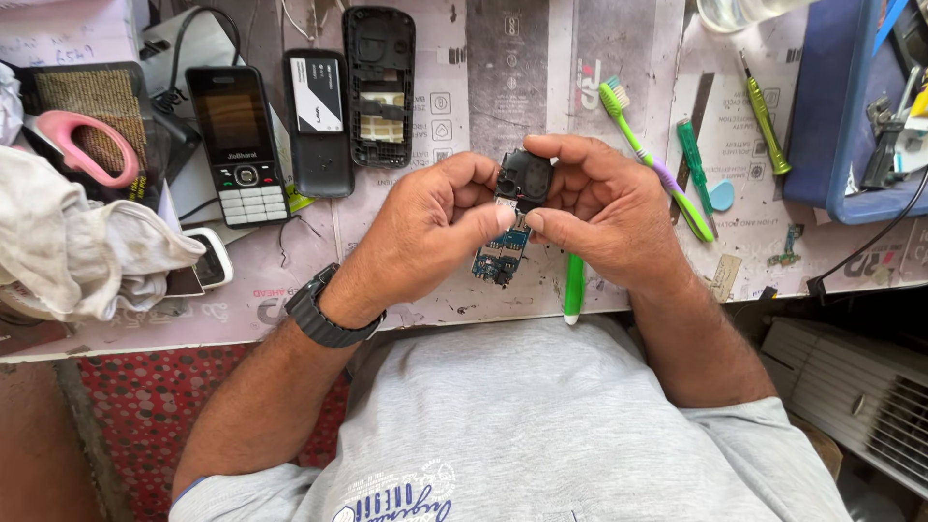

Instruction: The person uses a green utility knife to scrape and clean a small black electronic component, then applies a tube of adhesive to the component and presses it onto a circuit board. They finish by spraying a clear liquid onto the assembly.

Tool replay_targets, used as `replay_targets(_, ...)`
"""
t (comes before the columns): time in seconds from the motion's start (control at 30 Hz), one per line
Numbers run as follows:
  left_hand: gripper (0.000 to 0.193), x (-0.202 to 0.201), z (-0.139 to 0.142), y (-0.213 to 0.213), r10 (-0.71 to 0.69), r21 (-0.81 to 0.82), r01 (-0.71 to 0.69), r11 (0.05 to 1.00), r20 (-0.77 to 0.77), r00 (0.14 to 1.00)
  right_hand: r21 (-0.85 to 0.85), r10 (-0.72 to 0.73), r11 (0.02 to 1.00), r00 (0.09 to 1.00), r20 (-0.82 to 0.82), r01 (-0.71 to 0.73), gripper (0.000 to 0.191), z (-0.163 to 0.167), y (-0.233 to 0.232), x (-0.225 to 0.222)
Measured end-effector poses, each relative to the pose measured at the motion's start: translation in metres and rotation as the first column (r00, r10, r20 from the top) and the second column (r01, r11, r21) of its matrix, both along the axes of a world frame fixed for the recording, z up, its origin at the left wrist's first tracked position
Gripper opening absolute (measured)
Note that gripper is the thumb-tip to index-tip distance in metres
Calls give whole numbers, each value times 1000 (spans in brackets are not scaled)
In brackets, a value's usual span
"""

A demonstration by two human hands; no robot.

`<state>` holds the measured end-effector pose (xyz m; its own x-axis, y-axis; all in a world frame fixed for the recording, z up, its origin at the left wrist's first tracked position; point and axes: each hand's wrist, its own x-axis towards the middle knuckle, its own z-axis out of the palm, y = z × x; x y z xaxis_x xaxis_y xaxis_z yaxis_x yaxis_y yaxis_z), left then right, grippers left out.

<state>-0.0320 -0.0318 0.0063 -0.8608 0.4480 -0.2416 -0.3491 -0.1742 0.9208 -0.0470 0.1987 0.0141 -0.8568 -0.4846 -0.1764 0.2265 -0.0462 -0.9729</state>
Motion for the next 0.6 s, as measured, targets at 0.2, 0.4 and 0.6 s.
replay_targets(0.2, 24, 2, -1, -2, 9, 9, -10, 1000, 96, 995, -18, 50, 999, 997, -62, -51, 58, -3, 1, 0)
replay_targets(0.4, 27, 2, 0, 0, -20, -66, 21, 998, 16, 1000, 62, 67, 996, 991, -115, -60, 63, -5, 5, 1)
replay_targets(0.6, 28, 2, 2, 0, -12, -97, 14, 995, 16, 1000, 45, 74, 996, 995, -69, -71, 65, -3, 5, 2)
